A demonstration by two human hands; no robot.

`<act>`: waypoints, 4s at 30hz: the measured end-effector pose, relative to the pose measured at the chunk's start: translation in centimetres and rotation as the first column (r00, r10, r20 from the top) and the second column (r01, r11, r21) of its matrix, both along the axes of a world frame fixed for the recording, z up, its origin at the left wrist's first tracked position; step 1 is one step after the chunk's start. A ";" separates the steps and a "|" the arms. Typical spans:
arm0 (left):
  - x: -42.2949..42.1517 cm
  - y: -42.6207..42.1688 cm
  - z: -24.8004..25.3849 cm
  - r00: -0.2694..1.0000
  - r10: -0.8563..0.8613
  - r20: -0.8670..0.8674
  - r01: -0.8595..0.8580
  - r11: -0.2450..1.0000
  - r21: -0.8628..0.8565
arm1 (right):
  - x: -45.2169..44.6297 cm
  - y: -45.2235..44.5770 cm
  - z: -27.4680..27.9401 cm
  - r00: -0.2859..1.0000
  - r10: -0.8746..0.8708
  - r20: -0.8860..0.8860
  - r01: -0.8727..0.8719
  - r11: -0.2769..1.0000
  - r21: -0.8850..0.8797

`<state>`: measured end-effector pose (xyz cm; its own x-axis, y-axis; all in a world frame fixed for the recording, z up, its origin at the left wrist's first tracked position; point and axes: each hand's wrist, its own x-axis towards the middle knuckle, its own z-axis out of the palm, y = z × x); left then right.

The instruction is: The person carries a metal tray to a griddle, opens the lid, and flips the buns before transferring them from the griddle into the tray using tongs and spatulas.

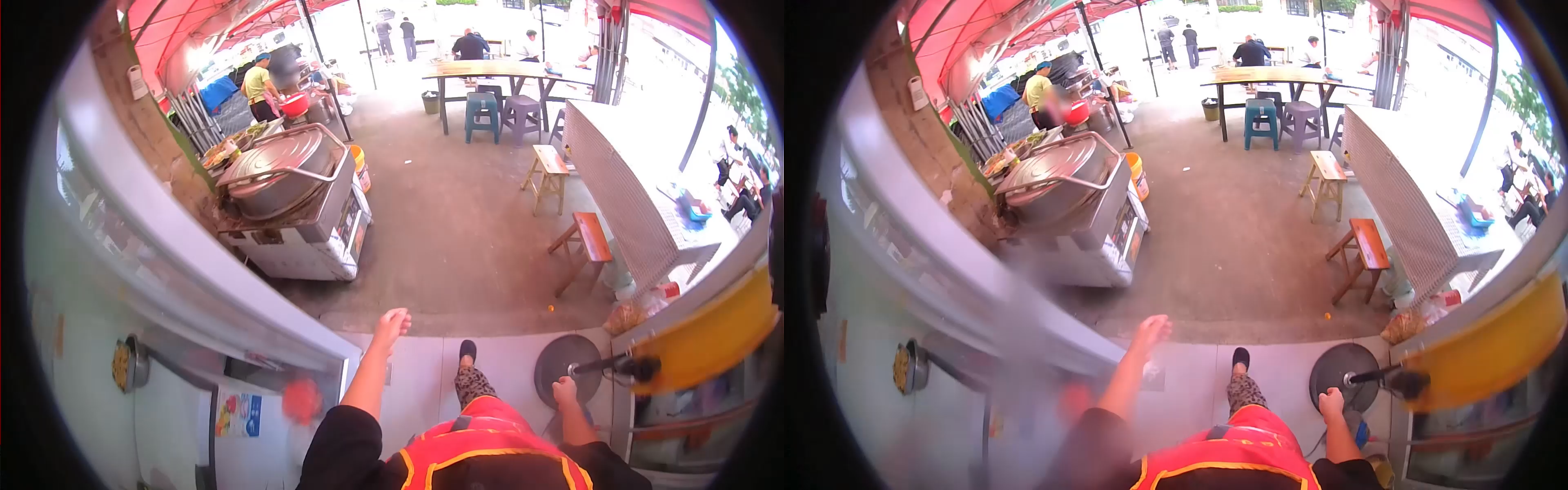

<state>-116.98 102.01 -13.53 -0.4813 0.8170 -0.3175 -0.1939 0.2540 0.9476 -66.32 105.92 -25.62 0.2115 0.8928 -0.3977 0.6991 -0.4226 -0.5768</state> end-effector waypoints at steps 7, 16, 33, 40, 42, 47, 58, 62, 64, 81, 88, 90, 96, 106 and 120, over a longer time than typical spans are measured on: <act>-15.5 14.4 -7.7 0.980 -0.114 -0.165 0.039 0.915 -0.402 | -18.2 28.3 6.6 0.997 0.050 -0.065 -0.062 0.981 -0.186; -28.2 14.5 -24.2 0.952 0.305 0.034 -0.120 0.474 -0.873 | -41.0 60.0 5.3 0.842 0.529 0.102 -0.538 0.837 0.097; -63.2 103.1 -7.9 0.943 -0.018 -0.331 0.002 0.999 -0.047 | -59.2 116.0 -5.6 0.893 0.384 0.236 -0.348 0.920 -0.181; -74.9 101.5 -28.7 0.368 -0.665 -0.650 0.143 0.731 -0.667 | -91.8 147.1 1.8 0.828 0.558 0.052 -0.557 0.830 -0.033; -75.9 101.5 -29.2 1.000 -0.010 -0.010 -0.005 0.445 -0.896 | -101.3 154.3 1.8 0.676 0.737 0.022 -0.721 0.654 0.230; -87.3 112.8 -29.6 0.992 0.124 -0.032 -0.083 0.430 -0.899 | -122.1 168.7 6.6 0.512 0.854 -0.094 -0.759 0.501 0.416; -131.4 181.3 -12.0 0.966 0.198 -0.168 -0.239 0.929 -0.282 | -141.7 202.9 12.7 0.797 0.536 -0.279 -0.417 0.822 0.387; -141.0 200.7 -9.1 0.904 0.026 -0.428 -0.097 0.985 -0.145 | -148.1 219.0 9.6 0.859 0.436 -0.269 -0.275 0.835 0.476; -144.6 205.5 -10.8 0.848 -0.013 -0.530 -0.066 0.989 -0.129 | -153.9 227.0 8.7 0.870 0.431 -0.238 -0.279 0.830 0.483; -186.9 240.4 -35.4 0.351 -0.768 -0.536 -0.095 0.540 -0.836 | -195.9 282.7 3.3 0.763 0.633 -0.134 -0.558 0.749 0.357; -201.3 296.9 -15.0 0.966 -0.042 -0.256 0.011 0.993 -0.120 | -193.0 305.5 -6.8 0.969 0.220 0.113 -0.229 0.971 0.073; -203.4 304.5 -15.4 0.944 -0.040 -0.328 0.016 0.997 -0.075 | -194.5 312.8 -8.4 0.972 0.167 0.162 -0.169 0.986 -0.001; -215.8 314.6 -29.8 0.977 -0.214 0.024 0.202 0.872 -0.447 | -214.3 340.0 -7.2 0.816 0.553 0.168 -0.569 0.819 0.071; -234.1 344.3 -35.2 1.000 0.028 0.010 -0.014 0.757 -0.653 | -249.7 376.2 -3.4 0.704 0.706 -0.072 -0.647 0.681 0.342; -261.1 417.5 -13.2 0.928 -0.267 -0.259 0.246 0.963 -0.110 | -273.5 421.7 -6.7 0.804 0.584 -0.111 -0.504 0.770 0.391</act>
<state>-378.05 519.53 -26.71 -0.3341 0.9030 -0.2700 0.1461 0.3326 0.9317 -339.86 527.62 -32.37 -0.4051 0.9135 -0.0379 0.5946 0.2317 -0.7699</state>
